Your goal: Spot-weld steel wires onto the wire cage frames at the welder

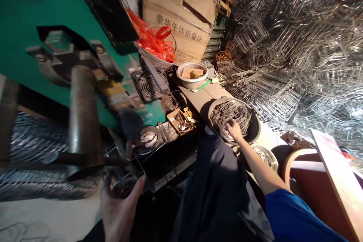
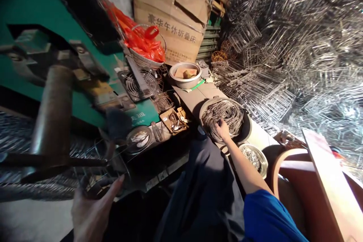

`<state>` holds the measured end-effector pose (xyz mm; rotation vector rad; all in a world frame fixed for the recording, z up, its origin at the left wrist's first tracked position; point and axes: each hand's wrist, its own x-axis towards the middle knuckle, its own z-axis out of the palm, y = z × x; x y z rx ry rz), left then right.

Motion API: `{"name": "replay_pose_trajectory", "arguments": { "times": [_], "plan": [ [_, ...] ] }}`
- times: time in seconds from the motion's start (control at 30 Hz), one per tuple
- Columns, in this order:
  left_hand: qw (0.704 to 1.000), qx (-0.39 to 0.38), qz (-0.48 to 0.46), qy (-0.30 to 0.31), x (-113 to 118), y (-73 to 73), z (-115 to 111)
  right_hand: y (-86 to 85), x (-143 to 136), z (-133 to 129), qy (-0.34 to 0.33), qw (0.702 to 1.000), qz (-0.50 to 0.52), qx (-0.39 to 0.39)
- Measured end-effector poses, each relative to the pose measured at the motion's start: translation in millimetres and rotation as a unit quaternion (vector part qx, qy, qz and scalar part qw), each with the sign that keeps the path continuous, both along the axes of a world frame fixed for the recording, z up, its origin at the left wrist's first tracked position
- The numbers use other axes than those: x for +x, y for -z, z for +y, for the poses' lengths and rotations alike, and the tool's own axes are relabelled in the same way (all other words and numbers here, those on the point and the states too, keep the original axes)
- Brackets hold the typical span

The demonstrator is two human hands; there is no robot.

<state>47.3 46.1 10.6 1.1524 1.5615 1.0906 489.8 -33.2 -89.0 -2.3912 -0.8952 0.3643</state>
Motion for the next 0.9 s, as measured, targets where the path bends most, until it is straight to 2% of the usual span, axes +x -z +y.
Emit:
{"name": "replay_pose_trajectory", "arguments": {
  "times": [0.07,0.13,0.2,0.23,0.3,0.37,0.43,0.5,0.57,0.67,0.77,0.9],
  "plan": [
    [1.0,-0.008,0.001,-0.004,-1,-0.3,-3,-23.5,-6,-6,0.018,0.998,-0.002,0.058],
    [1.0,-0.011,0.002,-0.009,-3,-0.6,-9,-49.8,-19,-10,0.023,0.988,0.026,0.151],
    [1.0,-0.013,-0.004,-0.012,-5,-0.1,-18,-76.4,-38,-9,-0.019,0.962,0.105,0.252],
    [1.0,-0.016,-0.007,-0.016,-6,0.9,-25,-88.7,-48,-5,-0.063,0.946,0.157,0.278],
    [1.0,-0.018,-0.011,-0.016,-10,4.7,-39,-109.2,-70,8,-0.174,0.92,0.246,0.248],
    [1.0,-0.012,-0.008,-0.01,-17,10.5,-53,-121.7,-91,25,-0.252,0.908,0.279,0.187],
    [1.0,0.007,-0.007,-0.014,-26,16.6,-66,-125.9,-111,42,-0.266,0.908,0.267,0.181],
    [0.999,0.021,-0.009,-0.028,-35,21.7,-75,-124.5,-129,55,-0.256,0.909,0.257,0.206],
    [0.999,0.023,-0.004,-0.036,-45,25.0,-81,-121.4,-143,63,-0.274,0.901,0.27,0.203],
    [1.0,0.01,0.014,-0.016,-58,27.0,-87,-120.8,-155,67,-0.321,0.894,0.258,0.175],
    [0.999,0.004,0.037,0.01,-65,27.8,-92,-124.0,-161,66,-0.314,0.909,0.189,0.199],
    [0.999,0.0,0.02,0.032,-58,28.6,-94,-118.4,-183,65,-0.315,0.897,0.194,0.241]
  ]
}}
